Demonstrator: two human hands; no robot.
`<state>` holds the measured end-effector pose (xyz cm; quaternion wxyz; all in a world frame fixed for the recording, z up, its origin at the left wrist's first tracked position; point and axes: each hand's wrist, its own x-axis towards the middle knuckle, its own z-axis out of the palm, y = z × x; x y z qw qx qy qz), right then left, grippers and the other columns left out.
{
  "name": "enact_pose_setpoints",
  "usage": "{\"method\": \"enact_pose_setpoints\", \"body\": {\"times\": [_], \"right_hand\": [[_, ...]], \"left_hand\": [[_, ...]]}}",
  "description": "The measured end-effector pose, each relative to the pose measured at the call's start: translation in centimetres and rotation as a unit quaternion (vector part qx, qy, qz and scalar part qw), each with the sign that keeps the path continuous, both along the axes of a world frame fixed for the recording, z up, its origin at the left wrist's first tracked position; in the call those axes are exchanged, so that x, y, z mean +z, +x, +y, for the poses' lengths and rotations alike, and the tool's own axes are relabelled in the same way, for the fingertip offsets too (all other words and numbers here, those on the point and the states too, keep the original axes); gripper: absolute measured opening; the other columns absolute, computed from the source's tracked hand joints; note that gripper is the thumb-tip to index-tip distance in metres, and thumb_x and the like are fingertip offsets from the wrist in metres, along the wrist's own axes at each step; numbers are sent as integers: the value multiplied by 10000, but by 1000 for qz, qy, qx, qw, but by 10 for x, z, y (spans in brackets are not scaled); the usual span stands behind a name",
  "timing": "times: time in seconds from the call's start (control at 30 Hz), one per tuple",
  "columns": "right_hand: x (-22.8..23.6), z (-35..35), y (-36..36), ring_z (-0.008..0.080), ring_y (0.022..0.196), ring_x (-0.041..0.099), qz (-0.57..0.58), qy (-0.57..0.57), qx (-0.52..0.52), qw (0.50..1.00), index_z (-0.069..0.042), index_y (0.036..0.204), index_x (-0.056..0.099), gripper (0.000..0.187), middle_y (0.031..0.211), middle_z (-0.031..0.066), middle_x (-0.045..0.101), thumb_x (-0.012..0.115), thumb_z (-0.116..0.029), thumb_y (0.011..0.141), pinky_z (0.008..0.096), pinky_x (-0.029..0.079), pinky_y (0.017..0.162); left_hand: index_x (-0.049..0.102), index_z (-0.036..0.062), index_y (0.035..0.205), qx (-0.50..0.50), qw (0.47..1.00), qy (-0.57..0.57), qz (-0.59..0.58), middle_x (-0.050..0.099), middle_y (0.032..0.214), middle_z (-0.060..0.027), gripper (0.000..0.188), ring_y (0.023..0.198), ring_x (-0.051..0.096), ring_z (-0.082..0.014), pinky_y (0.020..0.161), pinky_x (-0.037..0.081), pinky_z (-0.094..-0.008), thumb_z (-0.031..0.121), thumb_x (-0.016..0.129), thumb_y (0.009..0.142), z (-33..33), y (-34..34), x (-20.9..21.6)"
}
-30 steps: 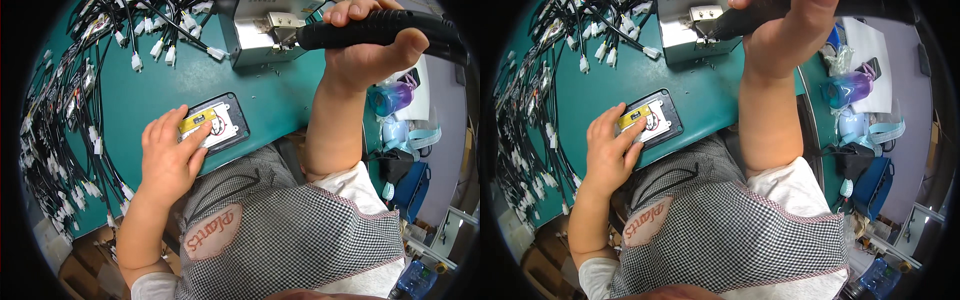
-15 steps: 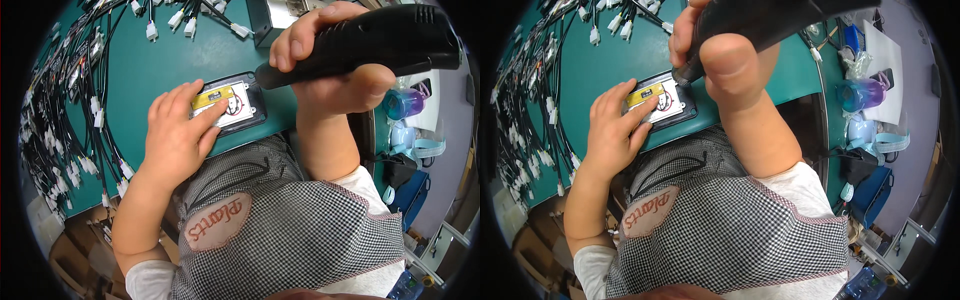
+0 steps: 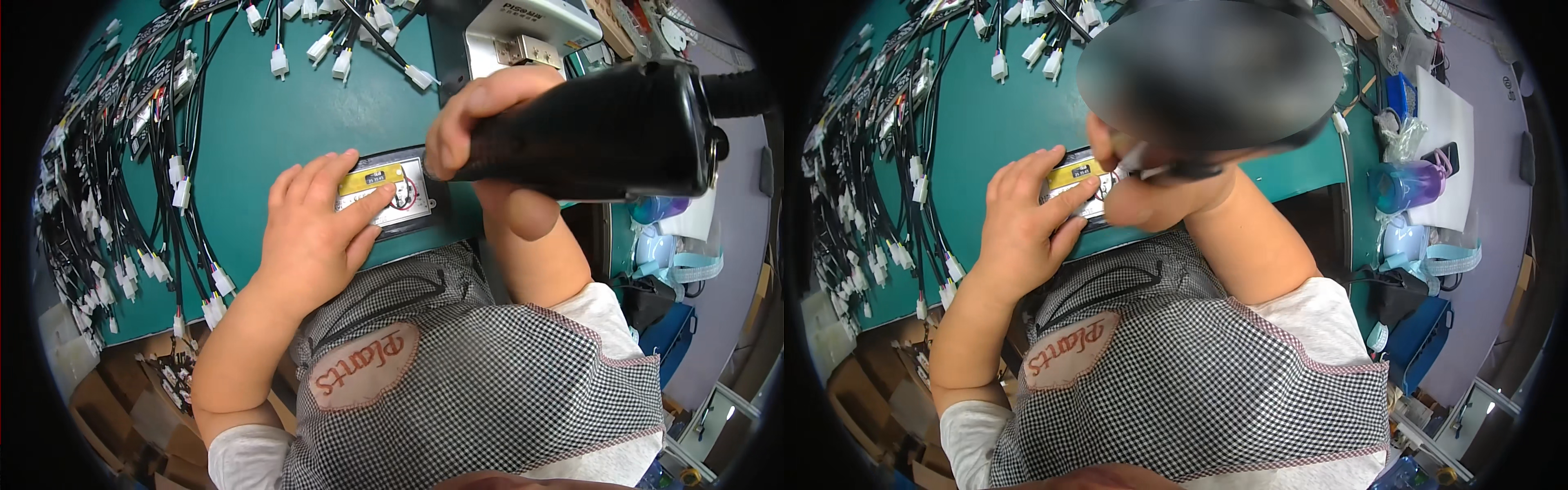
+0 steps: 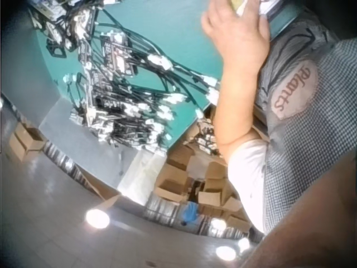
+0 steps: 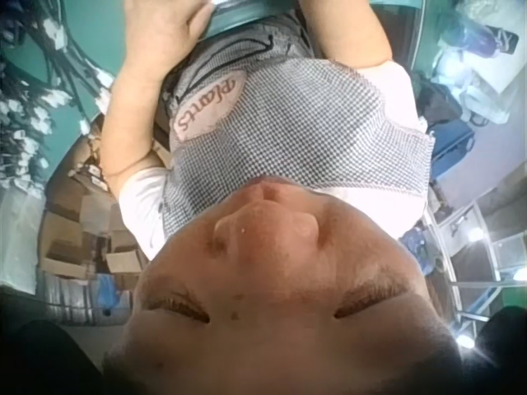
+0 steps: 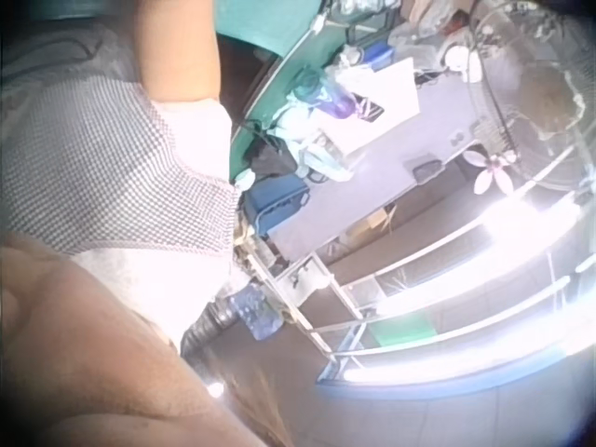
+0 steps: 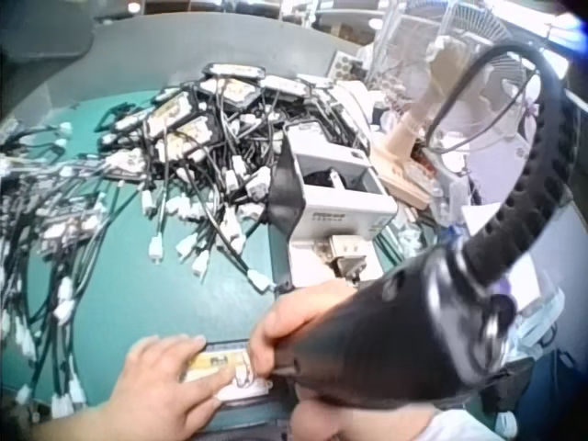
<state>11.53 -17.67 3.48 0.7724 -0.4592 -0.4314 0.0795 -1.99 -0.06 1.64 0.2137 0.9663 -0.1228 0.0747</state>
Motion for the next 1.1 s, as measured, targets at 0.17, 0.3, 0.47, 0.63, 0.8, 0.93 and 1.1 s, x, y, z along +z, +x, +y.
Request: {"method": "enact_pose_setpoints", "body": {"times": [0.17, 0.3, 0.47, 0.63, 0.8, 0.93, 1.1], "right_hand": [[3, -13, 2, 209, 557, 555, 87, -20, -175, 980, -42, 1109, 495, 780, 719, 104, 554, 631, -723, 752, 348, 492, 515], [35, -57, 44, 235, 570, 586, 4, 139, -166, 976, -104, 1039, 617, 756, 732, 75, 588, 546, -795, 740, 370, 514, 547], [60, -99, 81, 262, 620, 627, -65, 127, -173, 975, -108, 1010, 655, 767, 758, 94, 621, 503, -813, 748, 392, 543, 589], [69, -41, 51, 175, 490, 527, 36, 158, -333, 929, -64, 959, 527, 648, 614, 64, 511, 629, -680, 784, 281, 475, 471], [54, -55, 49, 197, 561, 563, 46, 123, -177, 975, -70, 1019, 560, 707, 692, 69, 546, 551, -738, 788, 325, 497, 537], [28, -64, 26, 228, 685, 602, -26, 72, 32, 997, -12, 1177, 526, 845, 846, 116, 580, 498, -770, 804, 373, 524, 636], [17, -36, -6, 211, 655, 592, -79, 77, 60, 992, 20, 1251, 419, 926, 839, 134, 563, 562, -760, 774, 346, 525, 586]], "left_hand": [[676, 210, 1166, 19, 1000, 11, 5, 510, 1325, -160, 481, 1200, 488, -357, 1028, 334, -488, 156, 745, 694, -5, -2, -2], [674, 203, 1170, 23, 1000, 11, 7, 511, 1337, -164, 475, 1212, 484, -359, 1032, 326, -485, 152, 733, 701, -5, -1, -2], [676, 183, 1169, 5, 1000, 7, -2, 512, 1342, -168, 477, 1209, 489, -360, 1036, 326, -479, 127, 723, 697, -6, 2, 0], [674, 179, 1173, 14, 1000, 14, -4, 511, 1342, -170, 477, 1206, 492, -361, 1032, 334, -476, 126, 719, 701, -5, -1, -3], [673, 181, 1173, 12, 1000, 13, -6, 512, 1338, -170, 477, 1204, 493, -364, 1030, 335, -476, 133, 719, 701, -4, -2, -3], [673, 227, 1168, 18, 1000, 12, -3, 523, 1314, -146, 483, 1194, 499, -345, 1027, 332, -491, 177, 752, 694, -4, 0, -5], [672, 227, 1168, 20, 1000, 19, -10, 534, 1308, -135, 466, 1198, 498, -337, 1033, 336, -490, 178, 749, 711, -3, -1, -7]]}}
